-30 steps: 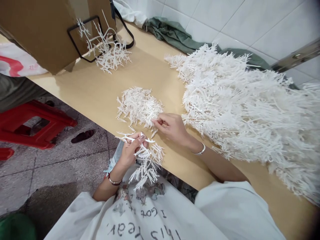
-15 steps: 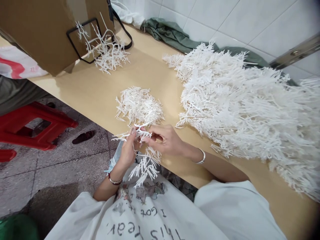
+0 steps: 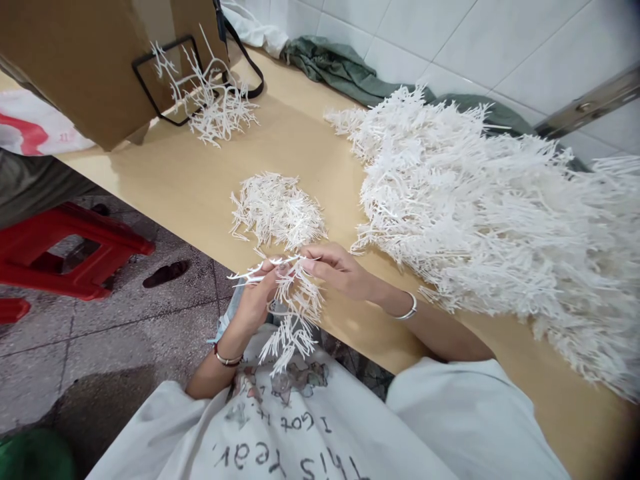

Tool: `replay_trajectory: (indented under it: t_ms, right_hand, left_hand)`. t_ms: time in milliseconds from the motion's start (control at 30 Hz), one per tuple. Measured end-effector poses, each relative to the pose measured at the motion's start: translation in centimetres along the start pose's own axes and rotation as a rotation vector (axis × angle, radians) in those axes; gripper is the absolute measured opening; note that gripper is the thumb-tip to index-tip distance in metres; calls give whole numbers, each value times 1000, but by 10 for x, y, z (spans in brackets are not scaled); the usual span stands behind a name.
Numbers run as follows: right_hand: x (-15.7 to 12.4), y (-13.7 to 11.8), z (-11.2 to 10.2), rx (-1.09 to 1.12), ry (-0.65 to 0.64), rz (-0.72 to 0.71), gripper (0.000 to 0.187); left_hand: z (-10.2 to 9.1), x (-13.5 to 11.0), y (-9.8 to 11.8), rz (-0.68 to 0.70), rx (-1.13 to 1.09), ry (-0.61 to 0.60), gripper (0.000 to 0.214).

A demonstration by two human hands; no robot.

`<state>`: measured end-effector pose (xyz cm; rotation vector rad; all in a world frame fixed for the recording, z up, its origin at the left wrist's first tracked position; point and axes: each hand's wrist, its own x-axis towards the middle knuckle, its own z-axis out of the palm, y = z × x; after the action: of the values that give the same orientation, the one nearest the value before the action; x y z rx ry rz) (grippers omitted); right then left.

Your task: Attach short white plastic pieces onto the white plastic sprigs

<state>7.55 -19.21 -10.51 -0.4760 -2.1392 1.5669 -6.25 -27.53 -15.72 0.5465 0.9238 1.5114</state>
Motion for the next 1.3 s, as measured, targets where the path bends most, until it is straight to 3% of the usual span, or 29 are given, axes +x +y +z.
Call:
replay_trajectory:
  t_ms: [100,167,267,400,567,700,800,900,1067,1200,1300]
  right_hand:
    - [1,2,-5,14,-162,28,37]
    - [3,2,-7,79,-202,33,35]
    - [6,2,-7,157,-128,13,31]
    - [6,3,-3,62,-20,6,32]
    - [5,5,0,-69,-21,-14,36]
    - [4,5,3,-60,-7,-5,36]
    - [3,7,6,84,-4,45,35]
    - [1,6,6,216,-89,88,34]
    - [-2,5,0,237,-260,90,36]
    - [-3,10,1,357,-298,108,35]
    - [0,15,4,565,-287,141,37]
  left_hand:
    - [-5,0,2,6,96,-127,23]
    - [-8,1,3,16,161,-189,18]
    - [-8,2,2,72,169,-172,16]
    - [-6,4,1,77,183,-171,14]
    - [-5,2,2,72,207,-173,17]
    - [-4,1,3,-2,266,-182,21]
    - [-5,2,4,-22,208,-184,26]
    - [-8,3,7,-75,155,-208,30]
    - [-14,3,16,-291,75,-375,32]
    - [-18,5,12,-353,-12,-395,28]
    - [-17,7,7,-390,-94,-384,29]
